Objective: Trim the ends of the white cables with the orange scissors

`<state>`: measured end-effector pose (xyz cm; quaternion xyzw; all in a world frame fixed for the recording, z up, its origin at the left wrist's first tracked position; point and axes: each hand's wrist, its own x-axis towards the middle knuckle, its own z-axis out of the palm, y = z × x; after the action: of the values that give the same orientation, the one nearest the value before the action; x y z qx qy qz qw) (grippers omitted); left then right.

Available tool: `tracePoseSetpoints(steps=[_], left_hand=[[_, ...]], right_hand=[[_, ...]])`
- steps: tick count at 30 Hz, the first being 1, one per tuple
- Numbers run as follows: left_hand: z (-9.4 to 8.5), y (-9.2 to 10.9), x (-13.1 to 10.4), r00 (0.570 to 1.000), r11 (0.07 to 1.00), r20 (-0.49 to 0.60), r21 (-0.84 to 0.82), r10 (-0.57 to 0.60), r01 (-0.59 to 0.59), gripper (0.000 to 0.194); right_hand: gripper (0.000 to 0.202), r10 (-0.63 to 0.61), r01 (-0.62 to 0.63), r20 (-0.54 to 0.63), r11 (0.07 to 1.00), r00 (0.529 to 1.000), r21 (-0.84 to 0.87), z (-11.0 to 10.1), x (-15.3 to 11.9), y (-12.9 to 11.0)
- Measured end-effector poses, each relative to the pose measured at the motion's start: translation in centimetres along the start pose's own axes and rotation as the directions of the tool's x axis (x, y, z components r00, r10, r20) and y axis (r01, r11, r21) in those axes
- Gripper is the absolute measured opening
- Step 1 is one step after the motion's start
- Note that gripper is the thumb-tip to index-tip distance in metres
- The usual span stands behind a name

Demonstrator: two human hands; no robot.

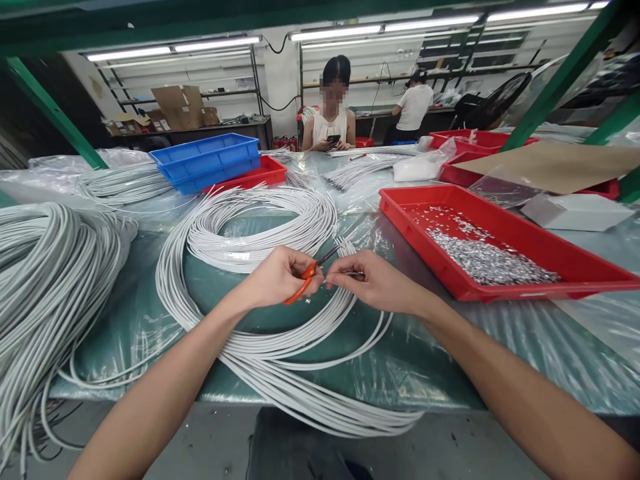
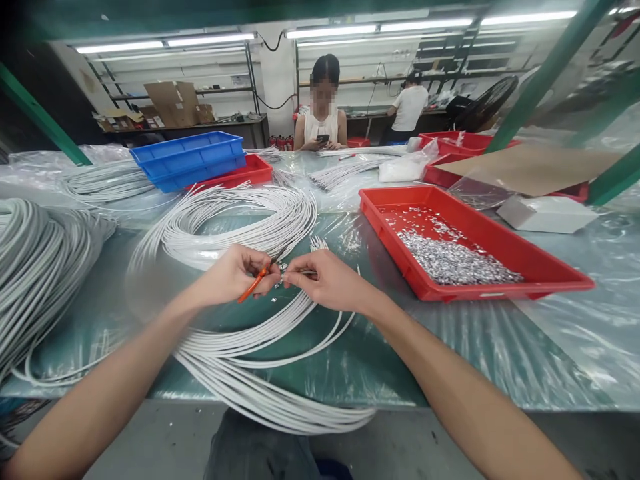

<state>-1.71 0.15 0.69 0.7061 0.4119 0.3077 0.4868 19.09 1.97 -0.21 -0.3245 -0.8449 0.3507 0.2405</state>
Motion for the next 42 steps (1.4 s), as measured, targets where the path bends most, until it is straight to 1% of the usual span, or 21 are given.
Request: tracePoseSetpoints(steps=[7,11,16,22,25,28,33,36,39,42], left_hand=[[-0.2,0.3,0.1,0.998,0.998,0.036,-0.03,-0.059,0.06,0.004],[-0.2,0.7,0.0,0.995,0.994,0.02,-0.046,-0.095,0.096,0.005],[-0.3,1.1,0.0,0.994,0.992,0.003,-0.064,-0.107,0.107,0.006],[-0.6,1.1,-0.1,0.995,0.992,-0.014,-0.077,-0.097,0.096,0.011],[-0.6,1.3,-0.1,0.993,0.992,-0.027,-0.058,-0.115,0.113,0.006],[-0.5,1.4,0.0,0.991,0.991,-0.036,-0.048,-0.13,0.129,0.005],[-0.5,1.1,0.0,0.994,0.994,-0.027,-0.031,-0.105,0.104,0.004],[-0.5,0.7,0.0,0.996,0.996,-0.004,-0.03,-0.086,0.086,0.004],[-0.7,0.4,-0.1,0.997,0.998,0.043,-0.03,-0.057,0.058,0.007],[-0.9,0.4,-0.2,0.996,0.999,0.075,-0.002,-0.043,0.043,0.007]], right_hand=[[0.025,-0.066,0.066,-0.01,0.998,0.998,-0.02,0.0,-0.1,-0.4],[0.025,-0.074,0.074,-0.035,0.997,0.997,-0.017,0.1,-0.1,-0.5],[0.024,-0.108,0.105,-0.084,0.994,0.991,-0.041,0.1,-0.1,-0.6],[0.018,-0.211,0.185,-0.157,0.969,0.965,-0.163,0.1,0.0,-0.3],[0.017,-0.256,0.216,-0.161,0.948,0.953,-0.233,0.1,0.0,0.0],[0.016,-0.288,0.24,-0.156,0.934,0.945,-0.265,0.2,0.1,0.3],[0.017,-0.301,0.246,-0.16,0.924,0.94,-0.293,0.2,0.0,0.4],[0.018,-0.28,0.222,-0.154,0.924,0.948,-0.313,0.2,0.0,0.0],[0.019,-0.251,0.206,-0.135,0.937,0.958,-0.283,0.3,0.0,-0.2],[0.02,-0.253,0.225,-0.107,0.949,0.962,-0.223,0.3,0.0,-0.4]])
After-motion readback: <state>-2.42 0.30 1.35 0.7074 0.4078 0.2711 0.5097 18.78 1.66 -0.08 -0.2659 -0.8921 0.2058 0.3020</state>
